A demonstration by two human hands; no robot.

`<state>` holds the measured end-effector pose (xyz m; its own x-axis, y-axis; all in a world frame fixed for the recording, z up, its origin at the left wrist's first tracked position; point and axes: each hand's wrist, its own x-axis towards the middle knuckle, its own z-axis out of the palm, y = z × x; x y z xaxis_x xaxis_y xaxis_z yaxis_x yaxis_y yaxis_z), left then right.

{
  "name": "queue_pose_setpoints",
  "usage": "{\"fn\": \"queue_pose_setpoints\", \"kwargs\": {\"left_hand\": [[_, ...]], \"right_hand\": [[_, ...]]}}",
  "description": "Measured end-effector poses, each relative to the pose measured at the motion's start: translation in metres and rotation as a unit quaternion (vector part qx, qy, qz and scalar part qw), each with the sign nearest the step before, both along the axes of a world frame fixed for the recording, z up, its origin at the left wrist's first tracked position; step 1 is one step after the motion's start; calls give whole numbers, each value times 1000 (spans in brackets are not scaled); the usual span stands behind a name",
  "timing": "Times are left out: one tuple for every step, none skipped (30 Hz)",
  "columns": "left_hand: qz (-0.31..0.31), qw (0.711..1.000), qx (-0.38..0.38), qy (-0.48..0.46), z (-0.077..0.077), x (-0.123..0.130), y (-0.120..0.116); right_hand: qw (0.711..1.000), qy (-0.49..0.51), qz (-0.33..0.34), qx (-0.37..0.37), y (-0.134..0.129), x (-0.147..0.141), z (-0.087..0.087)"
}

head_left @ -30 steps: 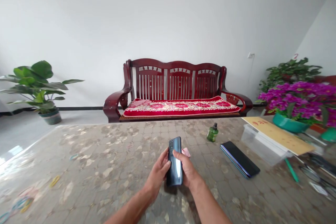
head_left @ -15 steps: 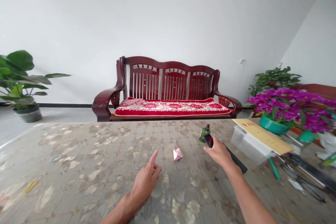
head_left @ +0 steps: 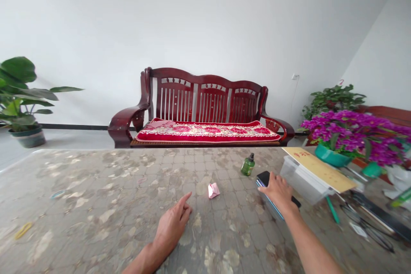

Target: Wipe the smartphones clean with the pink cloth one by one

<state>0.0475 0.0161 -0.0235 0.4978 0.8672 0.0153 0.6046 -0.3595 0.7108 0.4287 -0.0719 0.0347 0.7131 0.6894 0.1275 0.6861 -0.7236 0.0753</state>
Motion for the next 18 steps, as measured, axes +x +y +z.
{"fn": "queue_pose_setpoints", "kwargs": {"left_hand": [[1, 1000, 4, 1, -1, 0, 0], [1, 1000, 8, 0, -2, 0, 0], [0, 1000, 10, -1, -2, 0, 0], [-1, 1000, 11, -2, -3, 0, 0], [0, 1000, 11, -3, -3, 0, 0], [0, 1000, 10, -5, -3, 0, 0], [2, 1000, 7, -7, -2, 0, 0], [3, 1000, 5, -12, -2, -1, 0], [3, 1000, 1, -21, -2, -1, 0], [5, 999, -3, -36, -1, -2, 0], [8, 998, -10, -56, -1, -2, 0], [13, 996, -20, -83, -1, -1, -1], [17, 993, -34, -114, 0, 0, -2], [21, 987, -57, -146, 0, 3, -4], [23, 980, -90, -177, 1, 7, -7], [22, 970, -130, -206, 2, 12, -11], [24, 955, -185, -229, 3, 18, -15], [27, 936, -247, -248, 5, 25, -20]], "right_hand": [[1000, -2, 0, -2, 0, -1, 0], [1000, -4, 0, -3, -1, -2, -1], [1000, -5, -1, -3, -1, -3, -1], [1000, -4, -3, -3, -1, -4, -2], [1000, -1, -5, -3, -2, -4, -3], [1000, 6, -5, -2, -2, -3, -4], [1000, 18, -6, -1, -2, 0, -4], [999, 39, -6, 4, -2, 4, -4], [997, 72, -8, 15, -3, 10, -4], [993, 113, -10, 30, -4, 18, -3], [986, 157, -13, 48, -5, 26, -2], [975, 211, -14, 70, -6, 34, -1], [969, 235, -9, 78, -8, 43, 1], [963, 255, -4, 83, -10, 50, 2], [958, 273, -2, 84, -12, 56, 3], [955, 286, 0, 83, -13, 61, 4], [950, 300, 0, 81, -15, 64, 4], [946, 314, -1, 79, -16, 67, 4]]}}
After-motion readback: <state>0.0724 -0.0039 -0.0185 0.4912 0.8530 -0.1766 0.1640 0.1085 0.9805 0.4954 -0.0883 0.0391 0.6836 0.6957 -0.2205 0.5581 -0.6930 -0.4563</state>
